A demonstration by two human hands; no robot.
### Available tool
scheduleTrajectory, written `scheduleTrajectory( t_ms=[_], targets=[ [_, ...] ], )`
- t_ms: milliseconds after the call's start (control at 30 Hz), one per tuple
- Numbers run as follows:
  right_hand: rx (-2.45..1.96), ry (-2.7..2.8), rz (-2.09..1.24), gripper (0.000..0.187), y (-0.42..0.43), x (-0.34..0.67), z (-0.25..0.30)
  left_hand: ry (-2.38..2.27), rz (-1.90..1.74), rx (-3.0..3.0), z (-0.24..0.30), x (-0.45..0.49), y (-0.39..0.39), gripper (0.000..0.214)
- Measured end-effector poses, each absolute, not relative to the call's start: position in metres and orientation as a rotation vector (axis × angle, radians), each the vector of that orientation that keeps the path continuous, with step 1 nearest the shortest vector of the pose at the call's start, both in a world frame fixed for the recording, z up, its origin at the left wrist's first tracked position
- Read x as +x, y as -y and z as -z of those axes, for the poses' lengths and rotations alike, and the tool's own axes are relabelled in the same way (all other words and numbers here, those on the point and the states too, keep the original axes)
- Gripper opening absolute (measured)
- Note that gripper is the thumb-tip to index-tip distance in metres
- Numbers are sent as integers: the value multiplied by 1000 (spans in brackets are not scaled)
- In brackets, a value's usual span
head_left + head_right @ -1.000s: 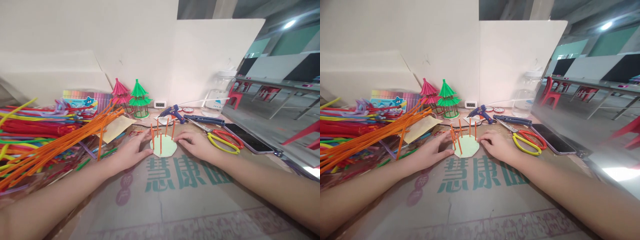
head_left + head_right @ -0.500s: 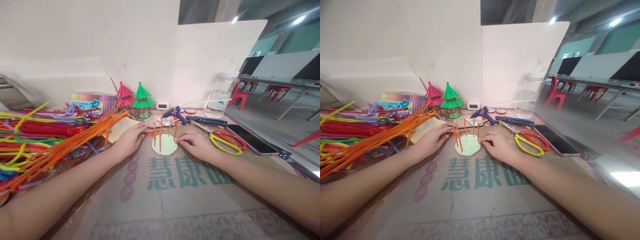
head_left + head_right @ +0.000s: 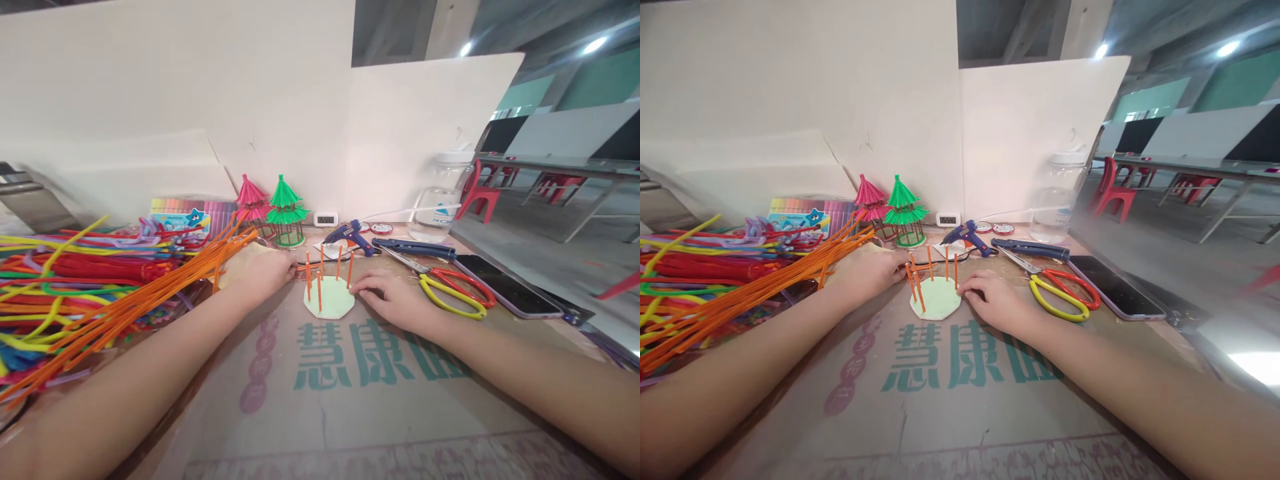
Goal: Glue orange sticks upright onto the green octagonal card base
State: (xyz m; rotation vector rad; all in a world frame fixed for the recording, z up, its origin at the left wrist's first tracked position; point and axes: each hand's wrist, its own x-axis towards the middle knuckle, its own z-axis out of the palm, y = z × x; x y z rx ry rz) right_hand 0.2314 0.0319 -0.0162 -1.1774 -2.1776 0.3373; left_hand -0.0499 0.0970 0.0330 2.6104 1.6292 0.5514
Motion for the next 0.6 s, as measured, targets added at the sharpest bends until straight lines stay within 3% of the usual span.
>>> scheduleTrajectory(
  t_ms=[267,600],
  targets=[
    [-1178,2164,-372,22,-31,230,18,-1757,-687,2584,-89,-60,-83,24],
    [-1293,2042,-347,14,-22,229,9,-1252,-790,2387,-112,-45,-30,27]
  ],
)
